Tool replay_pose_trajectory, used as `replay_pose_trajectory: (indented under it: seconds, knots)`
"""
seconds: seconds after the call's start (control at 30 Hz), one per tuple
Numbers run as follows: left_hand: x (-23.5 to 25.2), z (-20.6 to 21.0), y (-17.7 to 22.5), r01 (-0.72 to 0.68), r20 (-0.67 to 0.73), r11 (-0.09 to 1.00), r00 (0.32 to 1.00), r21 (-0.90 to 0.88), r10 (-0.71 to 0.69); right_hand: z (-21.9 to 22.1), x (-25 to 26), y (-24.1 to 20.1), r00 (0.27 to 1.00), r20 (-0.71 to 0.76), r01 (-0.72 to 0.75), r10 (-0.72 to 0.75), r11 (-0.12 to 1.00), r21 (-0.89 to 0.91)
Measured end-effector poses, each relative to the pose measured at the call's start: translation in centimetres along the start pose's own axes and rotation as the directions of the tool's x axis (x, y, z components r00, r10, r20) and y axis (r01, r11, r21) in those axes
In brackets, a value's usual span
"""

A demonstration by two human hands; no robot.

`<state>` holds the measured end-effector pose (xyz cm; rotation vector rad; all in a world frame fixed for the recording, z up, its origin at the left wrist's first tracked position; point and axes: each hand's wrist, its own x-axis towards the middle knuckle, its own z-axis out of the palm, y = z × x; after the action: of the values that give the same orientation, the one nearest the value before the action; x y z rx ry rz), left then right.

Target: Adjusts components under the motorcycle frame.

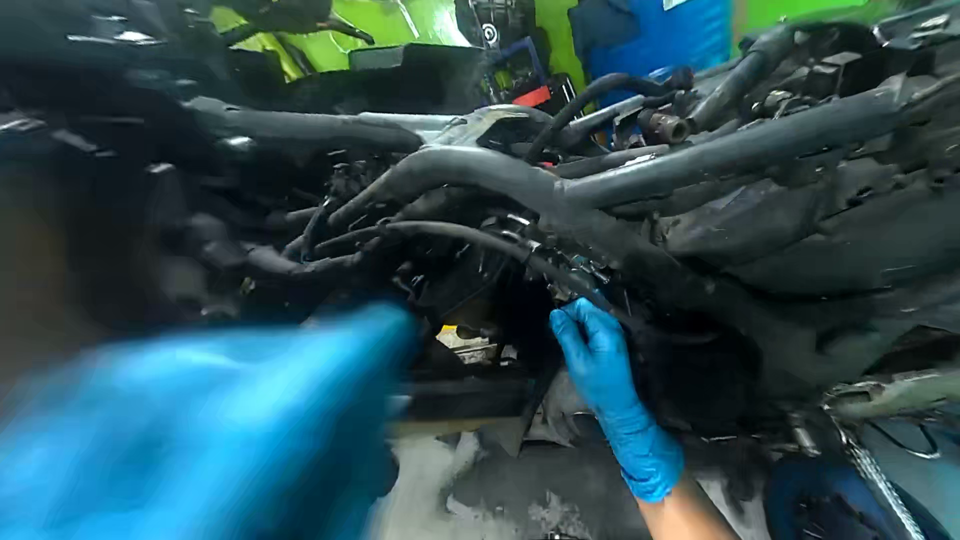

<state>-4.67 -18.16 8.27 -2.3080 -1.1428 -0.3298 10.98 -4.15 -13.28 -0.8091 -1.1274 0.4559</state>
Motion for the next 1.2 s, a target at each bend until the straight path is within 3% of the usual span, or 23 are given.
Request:
replay_pose_trajectory:
  seconds: [0.13,0.27,0.4,0.63,0.83,1.2]
  knots:
    - [6.2,9.7,2.7,-0.013,-0.262,0.985,0.963,0.174,0.059,0.6,-0.2,0.8,0.991,-0.061,0.116,-0.12,0.991,-0.066]
    - [10.8,13.5,1.7,0.006,-0.34,0.983,0.939,0.185,0.059,2.2,-1.5,0.3,0.951,-0.202,0.15,-0.232,0.923,-0.355]
    - [12.1,13.5,1.1,-0.097,-0.389,0.945,0.894,0.313,0.221,3.2,-1.6,0.4,0.929,-0.261,0.123,-0.264,0.882,-0.455]
    - [12.7,14.3,2.5,-0.097,-0.395,0.89,0.871,0.445,0.293,2.9,-1.4,0.9,0.931,-0.242,0.141,-0.274,0.88,-0.454]
    - [12.9,14.9,3.2,-0.043,-0.478,0.941,0.853,0.337,0.21,3.2,-1.6,0.8,0.9,-0.273,0.159,-0.34,0.839,-0.52]
    - [14.8,14.8,4.1,0.059,-0.512,0.955,0.853,0.291,0.103,2.8,-2.2,0.4,0.928,-0.208,0.157,-0.311,0.828,-0.538]
